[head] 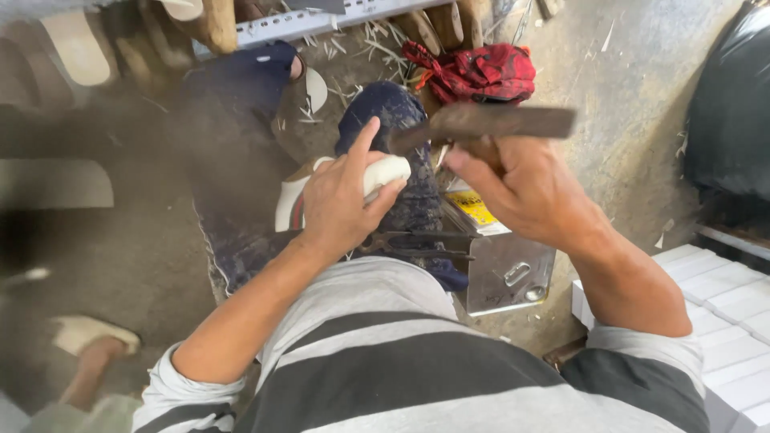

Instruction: A person is lasting a shoe upper by pulling the leather tight over a shoe last and securing it using pliers and a hammer.

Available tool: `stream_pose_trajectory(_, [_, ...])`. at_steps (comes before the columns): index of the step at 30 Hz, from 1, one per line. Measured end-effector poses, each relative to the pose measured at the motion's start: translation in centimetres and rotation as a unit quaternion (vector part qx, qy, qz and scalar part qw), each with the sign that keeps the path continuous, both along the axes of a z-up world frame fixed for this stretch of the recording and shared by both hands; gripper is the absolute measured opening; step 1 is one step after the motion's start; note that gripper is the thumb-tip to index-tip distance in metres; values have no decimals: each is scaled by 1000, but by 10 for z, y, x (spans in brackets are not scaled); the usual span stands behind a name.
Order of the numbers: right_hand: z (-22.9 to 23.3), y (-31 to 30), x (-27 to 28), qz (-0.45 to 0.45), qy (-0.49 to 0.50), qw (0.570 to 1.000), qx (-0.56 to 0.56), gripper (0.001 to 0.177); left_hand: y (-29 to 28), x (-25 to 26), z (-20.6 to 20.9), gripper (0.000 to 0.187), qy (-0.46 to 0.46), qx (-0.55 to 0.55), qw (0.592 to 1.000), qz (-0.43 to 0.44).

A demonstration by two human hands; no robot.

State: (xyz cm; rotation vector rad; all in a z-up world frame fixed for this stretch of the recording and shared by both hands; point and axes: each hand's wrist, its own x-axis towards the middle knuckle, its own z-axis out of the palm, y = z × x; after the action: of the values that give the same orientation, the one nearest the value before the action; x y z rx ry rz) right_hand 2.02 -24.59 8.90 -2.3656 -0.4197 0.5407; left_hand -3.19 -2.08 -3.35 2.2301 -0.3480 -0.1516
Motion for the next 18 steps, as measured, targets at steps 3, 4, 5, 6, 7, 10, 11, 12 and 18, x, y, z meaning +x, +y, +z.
stream_pose_trajectory(3, [-14,-6,1,-40,82,996,-17,40,1,-1,2,75,-14,-7,1000,9])
stream_pose_trajectory(4, [-12,-7,4,-38,78,996,-13,40,0,-1,1,75,-18,-2,1000,7])
stream_pose_trajectory(5, [-11,-9,8,-35,74,997,-9,40,-2,0,-1,76,-23,4,1000,5])
stream_pose_trajectory(6, [-16,-10,7,-36,80,996,-10,40,0,4,2,76,-17,3,1000,4])
stream_pose_trajectory(7, [-22,-11,5,-101,95,990,35,32,3,8,3,75,-13,-6,1000,0])
stream_pose_trajectory(10, [-30,-17,-2,-120,120,985,41,31,3,3,3,77,4,-11,1000,-1])
stream_pose_trajectory(11, [-31,-19,0,-80,125,989,5,37,3,5,3,78,12,-7,1000,-6])
stream_pose_trajectory(12, [-33,-18,0,-81,123,989,5,37,5,10,6,78,10,-7,1000,-8])
stream_pose_trajectory(18, [-40,-19,-14,-133,133,977,96,27,9,27,21,83,125,-5,991,-38])
